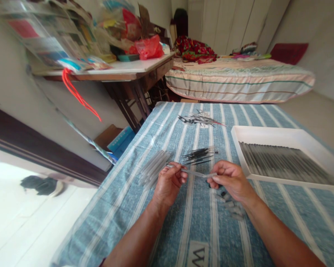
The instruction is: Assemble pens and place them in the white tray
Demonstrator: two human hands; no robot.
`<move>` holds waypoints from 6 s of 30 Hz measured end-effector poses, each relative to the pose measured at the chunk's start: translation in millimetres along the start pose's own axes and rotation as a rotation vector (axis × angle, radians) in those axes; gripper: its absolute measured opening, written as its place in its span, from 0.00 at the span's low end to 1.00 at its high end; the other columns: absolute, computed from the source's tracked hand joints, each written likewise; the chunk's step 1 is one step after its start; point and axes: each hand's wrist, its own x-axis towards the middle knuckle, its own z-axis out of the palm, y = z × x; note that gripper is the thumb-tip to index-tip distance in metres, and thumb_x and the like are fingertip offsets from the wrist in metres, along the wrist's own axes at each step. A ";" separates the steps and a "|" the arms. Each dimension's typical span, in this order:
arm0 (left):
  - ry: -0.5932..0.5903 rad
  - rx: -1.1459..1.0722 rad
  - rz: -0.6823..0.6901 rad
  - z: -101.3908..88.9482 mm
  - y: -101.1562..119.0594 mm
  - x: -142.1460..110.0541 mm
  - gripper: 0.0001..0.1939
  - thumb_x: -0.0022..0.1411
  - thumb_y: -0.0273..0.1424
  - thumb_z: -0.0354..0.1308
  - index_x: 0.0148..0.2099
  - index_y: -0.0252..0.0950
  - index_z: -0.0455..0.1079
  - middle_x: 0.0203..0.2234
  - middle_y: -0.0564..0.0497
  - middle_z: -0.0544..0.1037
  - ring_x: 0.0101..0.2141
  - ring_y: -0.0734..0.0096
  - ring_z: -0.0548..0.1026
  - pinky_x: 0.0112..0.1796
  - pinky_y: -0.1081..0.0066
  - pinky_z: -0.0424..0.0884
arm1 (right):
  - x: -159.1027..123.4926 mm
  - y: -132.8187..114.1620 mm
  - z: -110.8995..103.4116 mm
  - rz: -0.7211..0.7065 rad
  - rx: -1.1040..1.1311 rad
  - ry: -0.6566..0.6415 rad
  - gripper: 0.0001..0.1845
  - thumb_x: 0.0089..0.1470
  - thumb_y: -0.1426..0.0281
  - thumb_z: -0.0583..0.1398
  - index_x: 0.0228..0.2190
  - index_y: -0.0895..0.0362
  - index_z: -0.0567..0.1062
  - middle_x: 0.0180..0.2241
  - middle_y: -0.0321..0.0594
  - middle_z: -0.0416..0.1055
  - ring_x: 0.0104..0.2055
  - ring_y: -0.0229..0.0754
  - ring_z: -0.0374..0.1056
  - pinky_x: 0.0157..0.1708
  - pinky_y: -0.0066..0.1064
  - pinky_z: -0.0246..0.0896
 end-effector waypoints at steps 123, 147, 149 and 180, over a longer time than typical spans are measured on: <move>0.325 2.159 0.373 -20.4 24.9 2.5 0.11 0.59 0.31 0.49 0.31 0.36 0.72 0.30 0.45 0.73 0.32 0.61 0.73 0.30 0.69 0.61 | 11.6 1.0 -42.0 -0.378 -1.547 0.336 0.20 0.56 0.66 0.52 0.16 0.56 0.69 0.19 0.36 0.67 0.23 0.35 0.63 0.26 0.26 0.51; 0.019 1.231 0.305 -10.3 -6.5 1.8 0.08 0.54 0.36 0.55 0.28 0.37 0.66 0.14 0.58 0.67 0.18 0.73 0.67 0.23 0.74 0.58 | 15.9 1.6 -40.0 -0.274 -1.627 0.168 0.13 0.57 0.71 0.52 0.35 0.55 0.76 0.37 0.42 0.73 0.40 0.43 0.66 0.40 0.31 0.57; 0.016 1.211 0.293 -9.2 -6.4 1.6 0.07 0.54 0.35 0.55 0.27 0.37 0.66 0.13 0.58 0.66 0.18 0.73 0.67 0.22 0.74 0.58 | 18.5 7.8 -38.8 -0.354 -1.623 0.137 0.14 0.57 0.72 0.51 0.40 0.57 0.75 0.43 0.44 0.72 0.47 0.46 0.63 0.45 0.34 0.56; -0.150 1.527 0.449 -5.8 -8.2 -5.1 0.06 0.58 0.31 0.52 0.29 0.36 0.65 0.19 0.57 0.66 0.22 0.75 0.65 0.26 0.75 0.58 | 16.8 11.5 -29.6 -0.232 -1.757 0.058 0.09 0.49 0.80 0.54 0.24 0.58 0.71 0.29 0.41 0.68 0.37 0.45 0.60 0.38 0.34 0.50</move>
